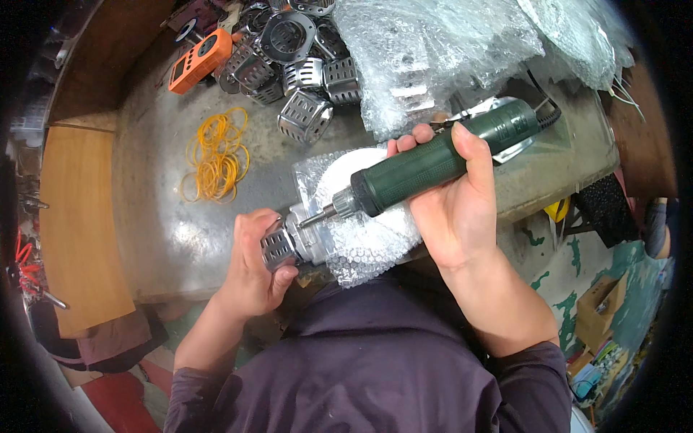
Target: Assembling metal housing parts using an electric screwdriver at a workshop station.
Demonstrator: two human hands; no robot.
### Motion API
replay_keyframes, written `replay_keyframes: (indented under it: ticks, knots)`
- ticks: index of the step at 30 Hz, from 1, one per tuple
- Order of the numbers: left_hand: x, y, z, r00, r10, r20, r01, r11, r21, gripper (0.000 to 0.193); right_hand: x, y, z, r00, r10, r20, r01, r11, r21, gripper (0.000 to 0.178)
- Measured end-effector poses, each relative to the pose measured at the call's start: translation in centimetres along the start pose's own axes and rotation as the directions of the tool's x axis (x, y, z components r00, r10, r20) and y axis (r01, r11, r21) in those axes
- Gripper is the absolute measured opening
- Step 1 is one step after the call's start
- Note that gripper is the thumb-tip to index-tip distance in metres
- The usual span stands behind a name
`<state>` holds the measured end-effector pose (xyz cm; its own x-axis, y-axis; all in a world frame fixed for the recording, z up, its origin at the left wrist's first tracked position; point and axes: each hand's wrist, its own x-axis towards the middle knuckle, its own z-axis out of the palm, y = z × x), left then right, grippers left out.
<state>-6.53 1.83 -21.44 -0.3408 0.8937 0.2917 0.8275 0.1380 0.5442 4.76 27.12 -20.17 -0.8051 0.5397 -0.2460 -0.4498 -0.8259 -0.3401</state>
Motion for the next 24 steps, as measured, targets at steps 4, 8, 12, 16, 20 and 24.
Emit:
replay_keyframes:
  ticks: [4, 8, 12, 16, 20, 24]
  knots:
    - [0.2, 0.3, 0.1, 0.999, -0.025, -0.038, 0.025, 1.0, 0.006, 0.065, -0.7, -0.7, -0.1, 1.0, -0.006, -0.009, 0.006, 1.0, 0.0, 0.026]
    - [0.3, 0.5, 0.0, 0.996, -0.045, -0.073, 0.045, 0.999, -0.004, 0.062, -1.3, -1.2, -0.5, 1.0, 0.0, 0.006, 0.0, 1.0, 0.005, 0.026]
    - [0.5, 0.4, 0.1, 0.997, -0.034, -0.074, 0.035, 0.999, 0.01, 0.063, -1.5, -0.6, -0.4, 1.0, 0.013, -0.005, -0.013, 1.0, 0.021, 0.026]
    - [0.4, 0.4, 0.1, 0.996, -0.024, -0.081, 0.026, 0.999, 0.021, 0.063, -1.6, -0.7, -0.5, 1.0, 0.014, -0.013, -0.014, 0.999, 0.029, 0.025]
    - [0.3, 0.6, 0.2, 0.997, -0.016, -0.082, 0.019, 0.999, 0.034, 0.064, -1.9, -0.7, -0.5, 0.999, 0.014, -0.043, -0.013, 1.0, 0.029, 0.023]
    - [0.1, 0.9, 0.4, 0.995, -0.037, -0.094, 0.038, 0.999, 0.014, 0.064, -2.2, -0.4, -0.4, 0.998, -0.001, -0.061, 0.001, 1.0, -0.003, 0.02]
